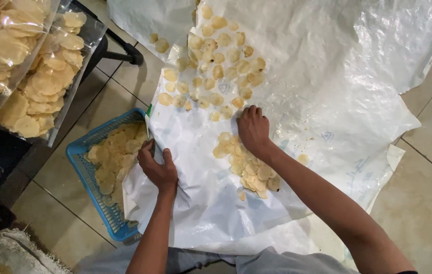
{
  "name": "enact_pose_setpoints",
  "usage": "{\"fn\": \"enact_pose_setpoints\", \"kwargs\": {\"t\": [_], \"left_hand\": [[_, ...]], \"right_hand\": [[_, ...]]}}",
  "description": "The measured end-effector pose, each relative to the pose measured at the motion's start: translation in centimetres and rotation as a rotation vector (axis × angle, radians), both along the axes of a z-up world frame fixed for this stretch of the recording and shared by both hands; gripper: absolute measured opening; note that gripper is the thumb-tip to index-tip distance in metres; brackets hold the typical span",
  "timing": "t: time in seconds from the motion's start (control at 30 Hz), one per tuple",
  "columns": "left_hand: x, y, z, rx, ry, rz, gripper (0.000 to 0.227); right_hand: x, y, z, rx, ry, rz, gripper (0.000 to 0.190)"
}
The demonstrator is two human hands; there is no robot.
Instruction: Collect thin food slices from a drying sheet into a pile
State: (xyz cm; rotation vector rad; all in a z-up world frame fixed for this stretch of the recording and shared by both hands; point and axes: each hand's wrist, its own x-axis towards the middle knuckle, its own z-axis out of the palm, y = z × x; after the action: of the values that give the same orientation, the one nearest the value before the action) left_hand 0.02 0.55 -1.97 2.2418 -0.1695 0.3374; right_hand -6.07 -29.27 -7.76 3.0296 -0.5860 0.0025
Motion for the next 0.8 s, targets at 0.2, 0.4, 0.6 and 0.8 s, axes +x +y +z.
{"fn": "enact_pose_setpoints", "kwargs": {"t": [0.2, 0.4, 0.6, 0.8], "left_hand": [[-0.1, -0.3, 0.7, -0.003, 0.045, 0.014, 0.045], [-0.2, -0.5, 0.8, -0.029, 0.068, 0.035, 0.044], [-0.2, -0.5, 1.0, -0.034, 0.061, 0.02, 0.044], [-0.2, -0.6, 1.3, -0.043, 0.069, 0.025, 0.041]], "right_hand": [[0.8, -1.1, 2.7, 0.598, 0.09, -0.227, 0.039], [1.1, -2.5, 1.0, 0.515, 0.032, -0.04, 0.029], [3.0, -3.2, 4.0, 0.361, -0.188, 0.236, 0.036], [3.2, -4.2, 2.3, 0.3, -0.195, 0.257, 0.02]]}}
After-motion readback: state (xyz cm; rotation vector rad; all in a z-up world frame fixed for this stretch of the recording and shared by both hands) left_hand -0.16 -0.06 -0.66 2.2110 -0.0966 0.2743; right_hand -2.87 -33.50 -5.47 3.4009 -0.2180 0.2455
